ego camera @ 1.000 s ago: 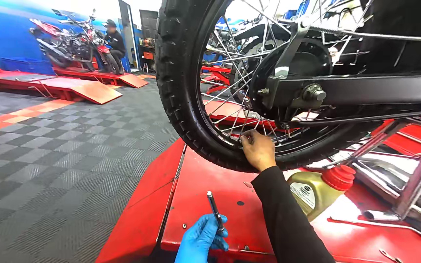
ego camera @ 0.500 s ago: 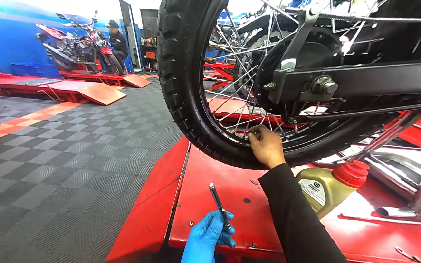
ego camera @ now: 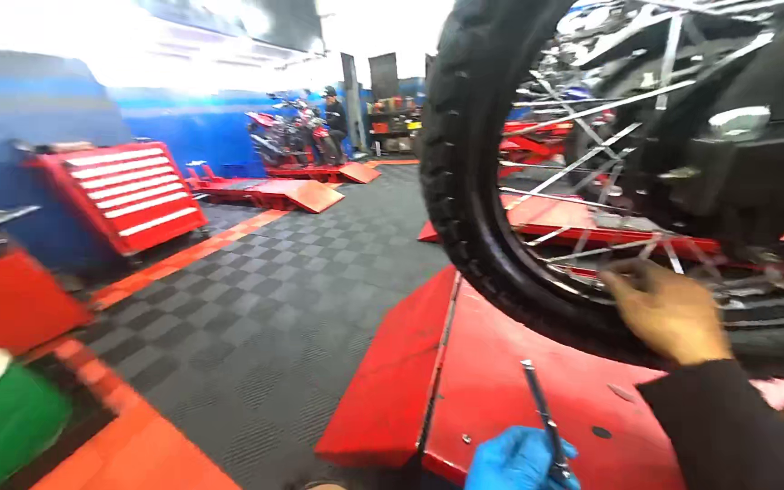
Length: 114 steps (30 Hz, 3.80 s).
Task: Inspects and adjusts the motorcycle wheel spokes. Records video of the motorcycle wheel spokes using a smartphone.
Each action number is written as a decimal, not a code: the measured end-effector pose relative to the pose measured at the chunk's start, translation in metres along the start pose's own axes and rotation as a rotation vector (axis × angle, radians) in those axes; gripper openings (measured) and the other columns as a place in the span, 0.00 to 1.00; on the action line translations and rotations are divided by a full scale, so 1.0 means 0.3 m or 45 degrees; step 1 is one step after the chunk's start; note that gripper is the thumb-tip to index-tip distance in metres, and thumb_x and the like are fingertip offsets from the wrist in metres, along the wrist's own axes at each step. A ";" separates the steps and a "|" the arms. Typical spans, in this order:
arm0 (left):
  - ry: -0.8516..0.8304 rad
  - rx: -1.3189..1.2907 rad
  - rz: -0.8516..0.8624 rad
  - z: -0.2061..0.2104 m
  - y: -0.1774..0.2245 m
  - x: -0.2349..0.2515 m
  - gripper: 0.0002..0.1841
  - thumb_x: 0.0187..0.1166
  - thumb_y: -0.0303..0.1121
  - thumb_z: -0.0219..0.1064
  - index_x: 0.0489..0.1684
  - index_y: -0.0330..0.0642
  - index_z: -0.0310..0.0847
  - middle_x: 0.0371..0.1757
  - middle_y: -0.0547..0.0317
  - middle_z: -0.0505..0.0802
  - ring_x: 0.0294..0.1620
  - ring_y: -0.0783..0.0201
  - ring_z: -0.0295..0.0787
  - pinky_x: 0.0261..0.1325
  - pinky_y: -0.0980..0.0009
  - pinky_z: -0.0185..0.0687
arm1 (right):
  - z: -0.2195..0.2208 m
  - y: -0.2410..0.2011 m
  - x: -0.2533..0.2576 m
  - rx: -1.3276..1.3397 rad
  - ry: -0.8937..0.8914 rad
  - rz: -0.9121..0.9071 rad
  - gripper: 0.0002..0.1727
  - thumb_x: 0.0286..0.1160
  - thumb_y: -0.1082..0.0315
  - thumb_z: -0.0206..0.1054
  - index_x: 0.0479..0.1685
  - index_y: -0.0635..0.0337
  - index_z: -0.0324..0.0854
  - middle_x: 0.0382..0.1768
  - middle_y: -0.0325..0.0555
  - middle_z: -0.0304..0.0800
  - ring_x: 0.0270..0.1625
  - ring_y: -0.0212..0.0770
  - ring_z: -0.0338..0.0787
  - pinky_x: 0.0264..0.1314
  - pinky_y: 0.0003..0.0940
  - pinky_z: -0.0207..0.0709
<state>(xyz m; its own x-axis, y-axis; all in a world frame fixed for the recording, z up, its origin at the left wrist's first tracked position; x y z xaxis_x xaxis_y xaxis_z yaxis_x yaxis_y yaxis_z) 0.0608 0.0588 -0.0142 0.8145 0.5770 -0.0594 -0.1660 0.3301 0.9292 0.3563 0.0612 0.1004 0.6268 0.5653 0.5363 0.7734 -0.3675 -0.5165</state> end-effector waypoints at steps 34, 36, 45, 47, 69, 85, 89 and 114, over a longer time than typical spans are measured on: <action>0.245 0.134 0.384 -0.153 0.172 0.056 0.22 0.95 0.35 0.43 0.64 0.32 0.83 0.45 0.45 0.92 0.42 0.57 0.91 0.56 0.61 0.88 | 0.051 -0.110 -0.466 0.107 -0.012 -0.069 0.13 0.83 0.62 0.62 0.54 0.56 0.88 0.50 0.53 0.87 0.47 0.54 0.90 0.47 0.61 0.86; 0.222 0.143 0.378 -0.150 0.167 0.073 0.22 0.95 0.36 0.44 0.64 0.33 0.84 0.45 0.46 0.92 0.43 0.57 0.90 0.56 0.60 0.88 | 0.199 -0.074 -0.605 -0.071 -0.251 -0.051 0.09 0.77 0.66 0.65 0.46 0.50 0.91 0.45 0.44 0.91 0.47 0.50 0.92 0.46 0.57 0.86; -0.174 0.503 0.226 -0.017 0.093 0.139 0.18 0.93 0.35 0.51 0.57 0.34 0.88 0.44 0.52 0.93 0.39 0.62 0.89 0.49 0.66 0.89 | 0.143 -0.028 -0.686 0.347 -0.147 0.093 0.29 0.76 0.42 0.68 0.71 0.46 0.82 0.60 0.44 0.85 0.50 0.43 0.90 0.44 0.46 0.88; -0.338 0.617 0.223 0.030 0.066 0.148 0.17 0.93 0.35 0.52 0.56 0.35 0.88 0.42 0.56 0.92 0.38 0.65 0.88 0.47 0.68 0.87 | 0.058 -0.104 -0.711 0.819 -0.079 0.002 0.32 0.78 0.39 0.66 0.77 0.45 0.79 0.64 0.41 0.83 0.53 0.37 0.89 0.41 0.35 0.90; 0.424 2.330 1.223 -0.070 0.380 0.456 0.32 0.82 0.48 0.65 0.89 0.71 0.66 0.97 0.69 0.56 0.97 0.57 0.43 0.93 0.39 0.42 | -0.129 -0.067 -0.604 0.604 0.177 -0.130 0.11 0.83 0.56 0.65 0.45 0.49 0.90 0.37 0.29 0.94 0.35 0.28 0.93 0.35 0.26 0.92; 0.320 2.468 1.340 -0.094 0.735 0.410 0.28 0.83 0.39 0.65 0.85 0.64 0.72 0.96 0.68 0.60 0.97 0.54 0.44 0.92 0.38 0.44 | -0.058 -0.147 -0.497 0.929 0.031 0.160 0.11 0.87 0.68 0.61 0.59 0.53 0.85 0.44 0.38 0.98 0.43 0.39 0.98 0.45 0.36 0.95; 0.301 2.479 1.381 -0.085 0.843 0.400 0.27 0.83 0.33 0.63 0.83 0.63 0.75 0.96 0.67 0.59 0.97 0.53 0.44 0.91 0.37 0.46 | -0.015 -0.208 -0.403 0.683 0.038 -0.022 0.09 0.85 0.64 0.64 0.55 0.49 0.87 0.39 0.31 0.96 0.37 0.31 0.96 0.41 0.35 0.95; 0.239 2.505 1.676 0.042 1.184 0.370 0.26 0.88 0.26 0.47 0.79 0.58 0.79 0.94 0.66 0.63 0.97 0.55 0.48 0.95 0.48 0.46 | 0.126 -0.368 0.032 1.354 0.447 0.319 0.14 0.86 0.60 0.66 0.53 0.63 0.85 0.33 0.45 0.96 0.35 0.41 0.97 0.42 0.37 0.94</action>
<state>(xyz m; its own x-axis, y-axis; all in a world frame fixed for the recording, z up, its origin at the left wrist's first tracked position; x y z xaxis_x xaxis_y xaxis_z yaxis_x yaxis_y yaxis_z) 0.0992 0.2306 0.3141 0.7013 -0.1189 0.7028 0.2576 -0.8771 -0.4054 0.2733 0.1351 0.1374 0.8728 0.2657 0.4095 0.2567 0.4637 -0.8480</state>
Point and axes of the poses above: each hand's wrist, its own x-axis towards the middle knuckle, its own z-axis out of the palm, y = z × x, the point moved 8 cm from there along x, towards the middle knuckle
